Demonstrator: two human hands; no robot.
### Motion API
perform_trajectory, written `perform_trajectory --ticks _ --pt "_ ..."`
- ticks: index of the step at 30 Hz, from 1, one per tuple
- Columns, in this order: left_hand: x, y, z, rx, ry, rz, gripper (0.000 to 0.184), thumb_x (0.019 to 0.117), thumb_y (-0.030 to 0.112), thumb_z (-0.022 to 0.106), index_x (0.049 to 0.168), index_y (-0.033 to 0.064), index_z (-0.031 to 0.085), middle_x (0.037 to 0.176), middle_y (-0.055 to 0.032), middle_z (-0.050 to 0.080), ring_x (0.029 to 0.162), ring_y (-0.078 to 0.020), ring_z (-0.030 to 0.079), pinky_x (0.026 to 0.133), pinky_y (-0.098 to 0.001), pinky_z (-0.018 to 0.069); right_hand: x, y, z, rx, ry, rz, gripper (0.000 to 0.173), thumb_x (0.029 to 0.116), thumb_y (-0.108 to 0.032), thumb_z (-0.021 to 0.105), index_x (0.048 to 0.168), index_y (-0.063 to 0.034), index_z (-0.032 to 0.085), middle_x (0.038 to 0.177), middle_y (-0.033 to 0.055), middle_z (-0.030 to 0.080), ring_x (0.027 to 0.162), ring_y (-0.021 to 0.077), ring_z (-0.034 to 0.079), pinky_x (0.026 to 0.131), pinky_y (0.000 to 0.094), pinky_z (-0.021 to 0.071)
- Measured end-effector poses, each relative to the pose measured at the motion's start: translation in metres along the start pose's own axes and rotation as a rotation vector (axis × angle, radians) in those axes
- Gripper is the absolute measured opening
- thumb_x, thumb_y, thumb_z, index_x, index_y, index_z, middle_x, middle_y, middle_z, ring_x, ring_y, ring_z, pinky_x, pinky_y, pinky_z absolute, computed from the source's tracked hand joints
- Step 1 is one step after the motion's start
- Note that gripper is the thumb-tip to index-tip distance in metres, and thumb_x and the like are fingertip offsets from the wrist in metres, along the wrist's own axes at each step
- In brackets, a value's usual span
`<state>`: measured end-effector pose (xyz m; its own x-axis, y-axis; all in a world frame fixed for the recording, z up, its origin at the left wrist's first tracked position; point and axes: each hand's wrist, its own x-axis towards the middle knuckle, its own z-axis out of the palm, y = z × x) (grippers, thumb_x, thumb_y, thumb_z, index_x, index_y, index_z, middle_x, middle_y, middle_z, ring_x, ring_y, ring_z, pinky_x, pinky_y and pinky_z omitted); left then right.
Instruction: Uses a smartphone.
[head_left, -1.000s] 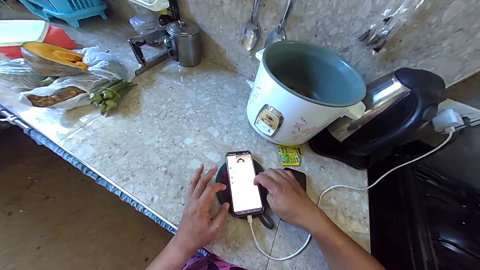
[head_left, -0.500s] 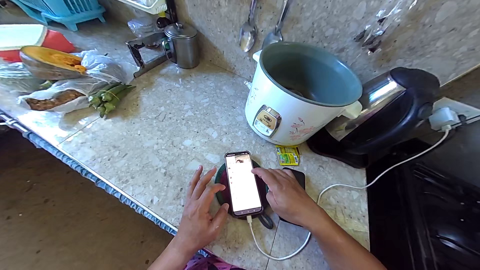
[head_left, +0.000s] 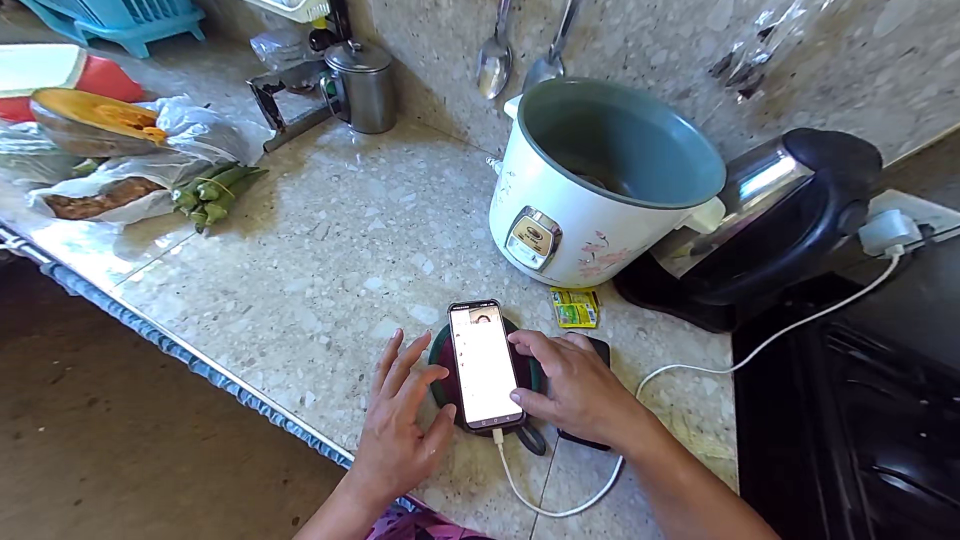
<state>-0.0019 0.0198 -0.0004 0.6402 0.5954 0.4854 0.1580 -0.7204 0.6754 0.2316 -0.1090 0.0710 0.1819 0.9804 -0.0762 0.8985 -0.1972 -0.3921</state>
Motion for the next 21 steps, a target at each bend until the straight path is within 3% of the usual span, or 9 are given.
perform_trajectory --ticks 7,12,21 --pt "0.0003 0.0002 0.0 -0.001 -0.001 -0.007 0.026 0.0911 0.035 0.063 0.112 0.0189 0.066 0.152 -0.0113 0.052 0.151 -0.0385 0.031 0.122 -0.0558 0.0275 0.0 0.0 -0.0019 -0.006 -0.013 0.006 0.073 0.088 -0.055 0.069 0.146 -0.0147 0.05 0.126 -0.0009 0.071 0.119 0.0166 0.065 0.111 0.0557 0.0382" --pt "0.0001 0.0 0.0 -0.002 0.0 -0.004 0.026 0.0915 0.035 0.063 0.112 0.0189 0.066 0.152 -0.0116 0.052 0.151 -0.0387 0.031 0.122 -0.0559 0.0276 0.0004 0.0033 -0.0019 0.01 -0.024 0.005 0.063 0.0962 -0.052 0.061 0.146 -0.0145 0.05 0.126 -0.0005 0.071 0.12 0.0166 0.065 0.112 0.0553 0.0371" --pt "0.0011 0.0002 -0.0004 0.001 0.0 -0.003 0.026 0.0917 0.035 0.063 0.111 0.0181 0.066 0.152 -0.0123 0.052 0.151 -0.0389 0.031 0.122 -0.0562 0.0276 0.002 0.0068 -0.0015 0.025 0.001 0.013 0.043 0.1052 -0.032 0.048 0.144 -0.0141 0.052 0.126 -0.0008 0.072 0.121 0.0175 0.066 0.113 0.0561 0.037"
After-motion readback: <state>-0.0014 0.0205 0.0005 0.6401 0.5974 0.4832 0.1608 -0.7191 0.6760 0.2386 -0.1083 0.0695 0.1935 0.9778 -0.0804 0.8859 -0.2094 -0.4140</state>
